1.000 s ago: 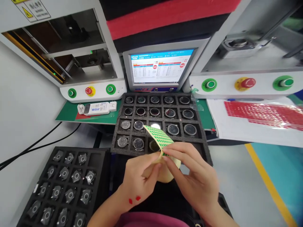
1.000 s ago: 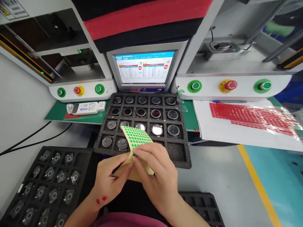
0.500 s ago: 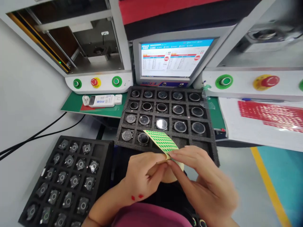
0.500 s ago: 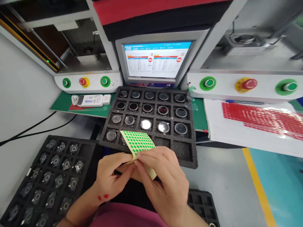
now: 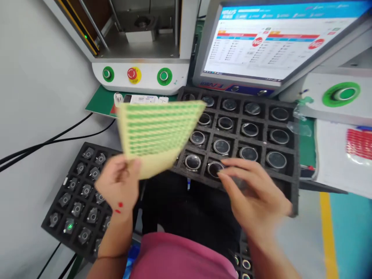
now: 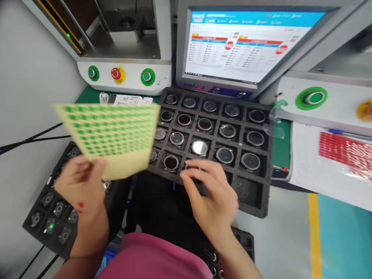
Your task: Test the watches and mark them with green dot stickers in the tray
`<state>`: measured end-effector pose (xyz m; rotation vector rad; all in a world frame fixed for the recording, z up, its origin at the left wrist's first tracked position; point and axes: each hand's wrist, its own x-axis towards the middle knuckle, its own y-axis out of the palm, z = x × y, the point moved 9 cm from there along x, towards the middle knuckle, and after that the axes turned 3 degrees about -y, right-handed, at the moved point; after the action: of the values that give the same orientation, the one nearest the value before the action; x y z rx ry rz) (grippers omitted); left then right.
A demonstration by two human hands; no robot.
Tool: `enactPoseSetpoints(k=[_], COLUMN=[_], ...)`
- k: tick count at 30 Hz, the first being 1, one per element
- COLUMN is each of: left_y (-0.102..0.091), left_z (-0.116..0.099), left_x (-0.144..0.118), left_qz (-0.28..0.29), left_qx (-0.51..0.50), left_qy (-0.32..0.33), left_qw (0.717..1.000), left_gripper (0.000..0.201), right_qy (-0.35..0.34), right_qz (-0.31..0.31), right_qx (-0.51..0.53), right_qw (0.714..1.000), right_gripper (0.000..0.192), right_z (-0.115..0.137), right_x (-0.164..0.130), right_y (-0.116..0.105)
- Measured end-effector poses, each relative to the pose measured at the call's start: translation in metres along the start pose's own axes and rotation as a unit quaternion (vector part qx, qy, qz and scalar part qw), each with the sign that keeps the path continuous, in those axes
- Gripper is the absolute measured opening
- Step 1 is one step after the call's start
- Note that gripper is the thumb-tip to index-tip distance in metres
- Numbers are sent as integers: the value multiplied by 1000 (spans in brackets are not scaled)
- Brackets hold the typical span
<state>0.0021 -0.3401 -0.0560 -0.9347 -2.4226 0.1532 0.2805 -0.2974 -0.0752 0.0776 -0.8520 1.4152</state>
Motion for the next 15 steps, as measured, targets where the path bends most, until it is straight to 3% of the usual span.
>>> enactPoseSetpoints(k=[2, 4, 9, 15], left_y=[-34, -49, -54, -41], left_z=[27, 47, 78, 105], left_x=[16, 26, 25, 10], left_qz=[-126, -163, -149, -91], left_qx=[-78, -136, -155, -136], left_qy=[-44, -69, -125, -198], left_qw=[988, 975, 969, 966], left_gripper=[13, 15, 16, 15], right_qy=[35, 34, 8, -14], right_qz=[64, 127, 221, 257], right_qx=[43, 66, 46, -30], right_qw=[996, 989, 974, 966], right_gripper=[8, 10, 15, 18], right_z=[-17, -23, -24, -22], right_x=[7, 10, 8, 3], right_y=[37, 74, 134, 158])
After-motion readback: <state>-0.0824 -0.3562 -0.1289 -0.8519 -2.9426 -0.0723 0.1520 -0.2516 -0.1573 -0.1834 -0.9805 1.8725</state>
